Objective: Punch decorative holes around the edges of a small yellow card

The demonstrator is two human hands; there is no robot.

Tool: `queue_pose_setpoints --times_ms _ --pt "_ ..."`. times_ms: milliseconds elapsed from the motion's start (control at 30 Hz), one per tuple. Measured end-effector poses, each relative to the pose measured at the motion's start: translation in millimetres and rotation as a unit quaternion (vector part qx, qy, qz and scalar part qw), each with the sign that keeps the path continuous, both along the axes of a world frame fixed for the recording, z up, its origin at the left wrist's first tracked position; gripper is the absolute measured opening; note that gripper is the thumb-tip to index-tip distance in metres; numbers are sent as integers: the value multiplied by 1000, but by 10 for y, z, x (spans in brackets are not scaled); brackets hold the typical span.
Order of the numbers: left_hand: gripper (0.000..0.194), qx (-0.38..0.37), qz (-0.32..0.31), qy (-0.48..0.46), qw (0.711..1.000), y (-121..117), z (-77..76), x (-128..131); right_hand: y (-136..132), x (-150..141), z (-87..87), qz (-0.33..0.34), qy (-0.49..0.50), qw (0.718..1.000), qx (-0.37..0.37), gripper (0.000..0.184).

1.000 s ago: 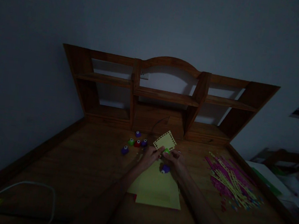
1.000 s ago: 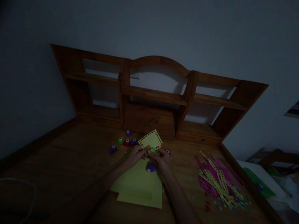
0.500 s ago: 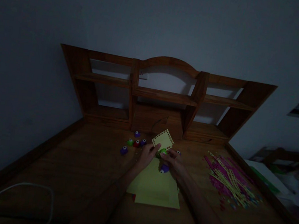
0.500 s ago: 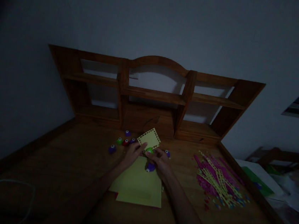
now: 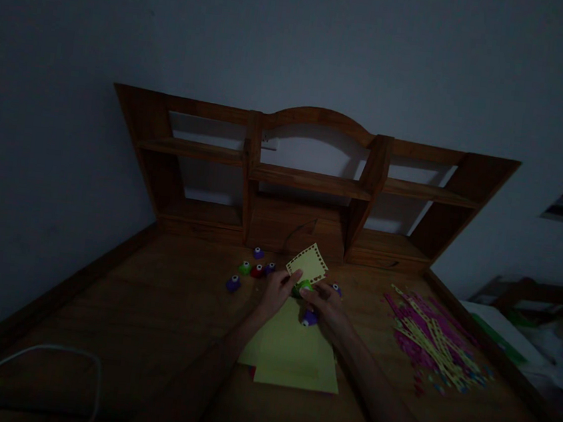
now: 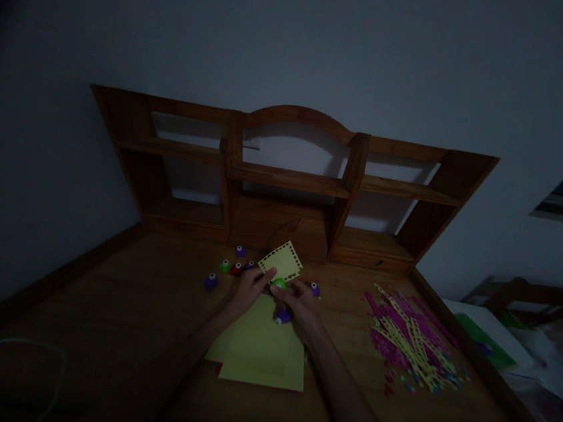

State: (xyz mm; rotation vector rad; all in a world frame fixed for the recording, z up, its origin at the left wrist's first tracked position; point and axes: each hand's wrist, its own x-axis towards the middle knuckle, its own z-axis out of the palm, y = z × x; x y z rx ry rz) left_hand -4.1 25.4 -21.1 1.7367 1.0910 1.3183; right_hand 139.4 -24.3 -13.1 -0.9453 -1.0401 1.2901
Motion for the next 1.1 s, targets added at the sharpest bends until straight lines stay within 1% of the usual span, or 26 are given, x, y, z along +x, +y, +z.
queue_pose_setpoints --times_ms 200,267,433,600,667,833,1033,1100 --pt "46 17 -3 15 1000 -21 20 7 7 -10 -23 -15 -6 1000 4 30" --pt "46 25 4 19 1000 -25 19 7 -1 -9 -10 -18 -8 1000 2 30" --pt "45 32 12 23 999 -37 21 12 -36 -6 46 11 -1 1000 5 27" --pt "46 38 21 27 999 -52 49 22 -22 -19 2 -8 0 1000 8 29" --pt "46 40 20 19 999 -57 60 25 -17 -16 -14 0 -3 1000 6 29" --pt "44 32 9 4 999 -66 75 22 -18 5 -15 3 1 1000 5 28" --pt "44 23 4 18 1000 -88 105 10 -13 18 -28 7 3 1000 -6 27" --pt "44 17 6 22 1000 -93 118 9 -4 19 -47 -1 1 1000 -4 27"
